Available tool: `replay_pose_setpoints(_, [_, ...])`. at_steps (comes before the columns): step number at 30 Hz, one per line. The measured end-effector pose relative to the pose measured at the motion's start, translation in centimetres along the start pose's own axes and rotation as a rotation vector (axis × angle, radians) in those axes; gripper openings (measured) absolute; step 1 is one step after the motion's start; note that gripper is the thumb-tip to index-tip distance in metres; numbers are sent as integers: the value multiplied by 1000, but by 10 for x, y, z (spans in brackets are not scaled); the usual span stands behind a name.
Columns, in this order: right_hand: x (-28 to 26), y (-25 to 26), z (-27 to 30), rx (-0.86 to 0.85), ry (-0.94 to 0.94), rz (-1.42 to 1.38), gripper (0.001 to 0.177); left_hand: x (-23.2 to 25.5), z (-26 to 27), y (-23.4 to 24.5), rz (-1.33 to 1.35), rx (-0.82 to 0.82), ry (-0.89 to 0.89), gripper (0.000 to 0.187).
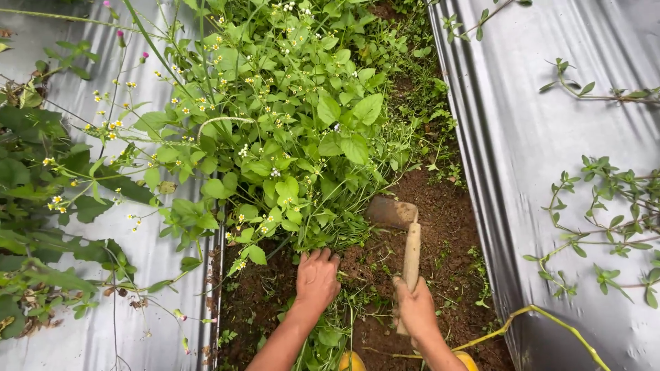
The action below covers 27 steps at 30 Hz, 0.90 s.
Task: The person uses a hoe to loosen the soil and remove weeds growing along the edge of a plastic-covered garden bed. They repeatedly strike the ground with the tool and pull out the uprooted plants by hand, clearing a strip of soil.
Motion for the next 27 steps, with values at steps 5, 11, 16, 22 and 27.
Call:
replay_pose_setpoints(5, [-2, -9, 4, -15, 97, -74, 11, 0, -3, -16, 35, -90, 12, 70])
replay_pose_setpoints(11, [0, 3, -5, 136, 82, -195, 23, -1, 0, -3, 36, 17, -1, 66])
replay_pose_setpoints(16, [8, -3, 3, 0, 40, 7, 22, 0, -1, -7, 99, -24, 7, 67])
replay_pose_setpoints(22, [29, -10, -2, 32, 15, -32, 28, 1, 7, -10, 46, -15, 1, 71])
replay_pose_setpoints(27, [25, -5, 0, -4, -5, 27, 23, 1, 3, -2, 84, -22, 1, 70])
Point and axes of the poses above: each hand's wrist, its own z-axis away from the middle knuckle, its own y-axis out of the back of the hand, x = y × z, the point moved 10 cm from there along -z, towards the middle knuckle, and after that the axes turned 2 degrees about z, right-handed, at the moved point
